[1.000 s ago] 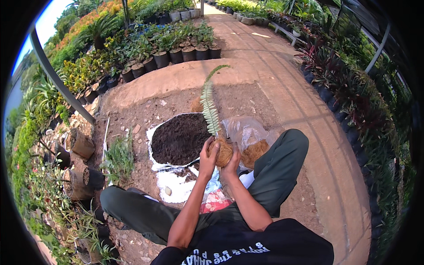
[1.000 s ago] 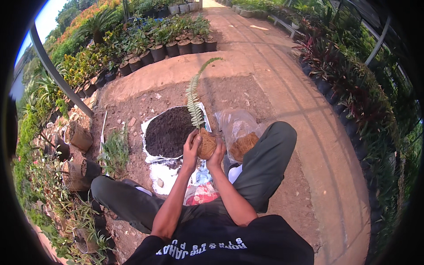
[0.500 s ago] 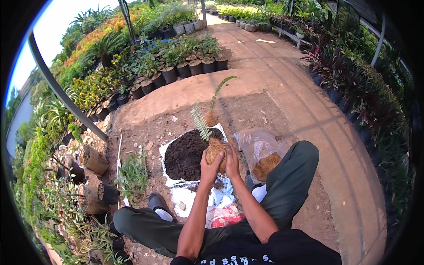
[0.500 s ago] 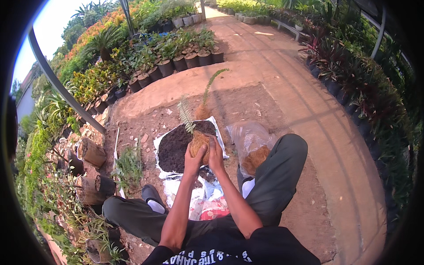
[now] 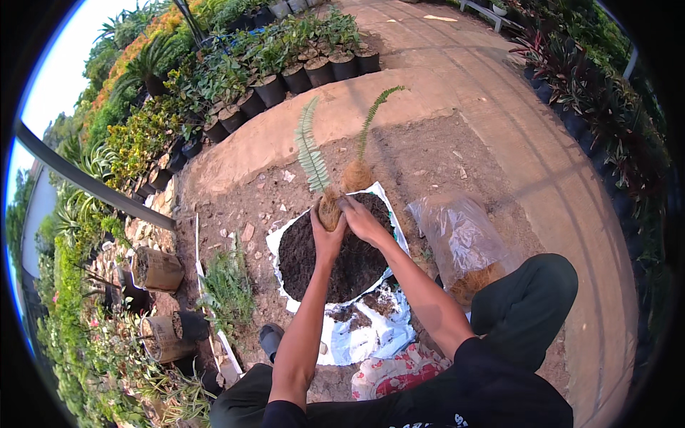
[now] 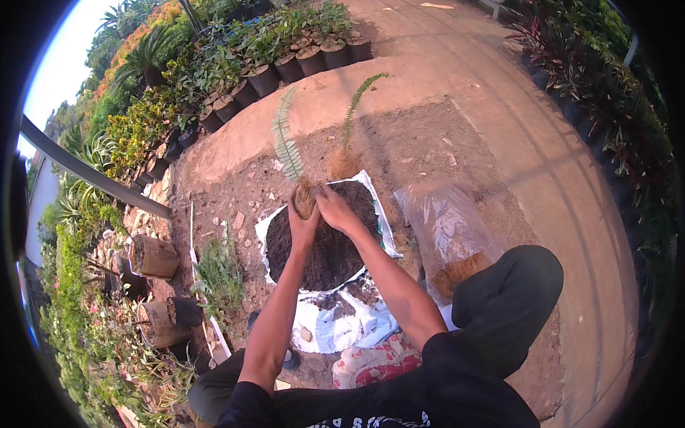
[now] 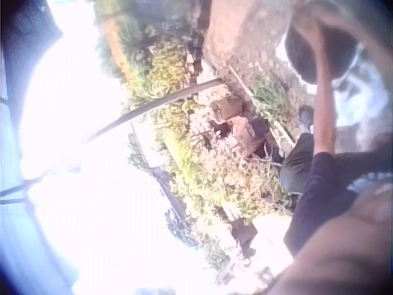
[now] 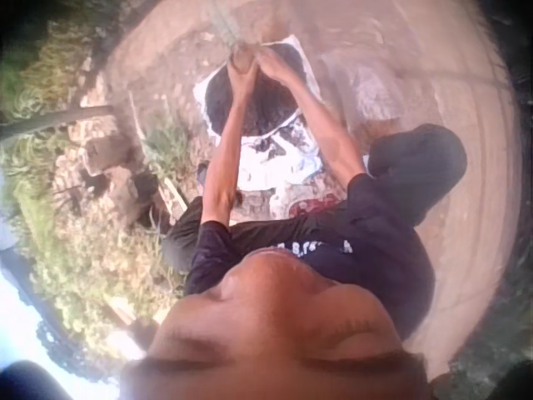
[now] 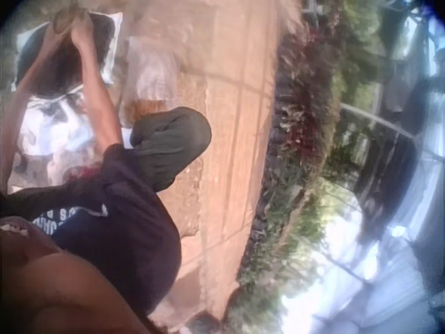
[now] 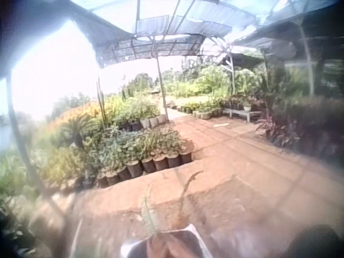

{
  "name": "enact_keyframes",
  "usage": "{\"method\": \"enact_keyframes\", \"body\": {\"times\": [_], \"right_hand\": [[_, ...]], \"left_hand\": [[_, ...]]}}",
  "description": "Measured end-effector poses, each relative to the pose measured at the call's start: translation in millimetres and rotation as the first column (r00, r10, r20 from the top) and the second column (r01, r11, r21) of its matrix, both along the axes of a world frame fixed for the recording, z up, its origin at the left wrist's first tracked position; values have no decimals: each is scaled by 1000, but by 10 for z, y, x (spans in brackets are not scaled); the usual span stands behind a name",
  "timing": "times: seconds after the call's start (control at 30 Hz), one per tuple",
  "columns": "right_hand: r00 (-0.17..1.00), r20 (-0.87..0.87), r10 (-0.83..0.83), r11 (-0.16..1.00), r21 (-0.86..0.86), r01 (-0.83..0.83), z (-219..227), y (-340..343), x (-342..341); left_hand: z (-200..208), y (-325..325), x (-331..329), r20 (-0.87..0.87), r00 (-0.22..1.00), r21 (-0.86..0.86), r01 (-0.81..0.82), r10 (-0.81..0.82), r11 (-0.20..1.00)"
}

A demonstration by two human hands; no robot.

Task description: The person sits on the ground and wraps the root ball of a fern plant with a fibrous material. They then place the wrapped plant into a white bag filled with soil and press the soil down around the plant.

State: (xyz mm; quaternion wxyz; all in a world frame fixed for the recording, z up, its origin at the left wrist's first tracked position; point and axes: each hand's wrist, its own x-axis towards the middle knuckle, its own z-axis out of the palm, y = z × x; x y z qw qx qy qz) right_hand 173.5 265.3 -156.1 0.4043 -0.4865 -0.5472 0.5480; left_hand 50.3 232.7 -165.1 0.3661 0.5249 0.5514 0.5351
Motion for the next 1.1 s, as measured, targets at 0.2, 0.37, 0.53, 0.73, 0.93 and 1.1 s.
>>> {"method": "enact_keyframes", "body": {"times": [0.2, 0.37, 0.53, 0.73, 0.93, 1.1], "right_hand": [[994, 42, 98, 993, 64, -101, -1037, 1049, -181], [968, 232, 98, 988, 95, -123, -1610, 1712, -224], [881, 471, 46, 986, 122, -117, -2160, 2076, -317], [822, 569, 31, 997, 46, -70, -1949, 1841, -535], [785, 617, 61, 980, 112, -165, -1677, 1467, -273], [340, 794, 504, 749, -205, -630, -931, 1295, 255]], "left_hand": [[-989, 1074, -355, -10, 973, -45, 229, -229, 972], [-1504, 1863, -589, -302, 918, -49, 253, -256, 966], [-2091, 2310, -629, -354, 885, -144, 268, -302, 953], [-2160, 2275, -759, -319, 884, -254, 267, -341, 930], [-1620, 2028, -938, -469, 766, -381, 274, -440, 883], [-1350, 1003, -1546, -456, 817, -407, 161, -352, 899]]}}
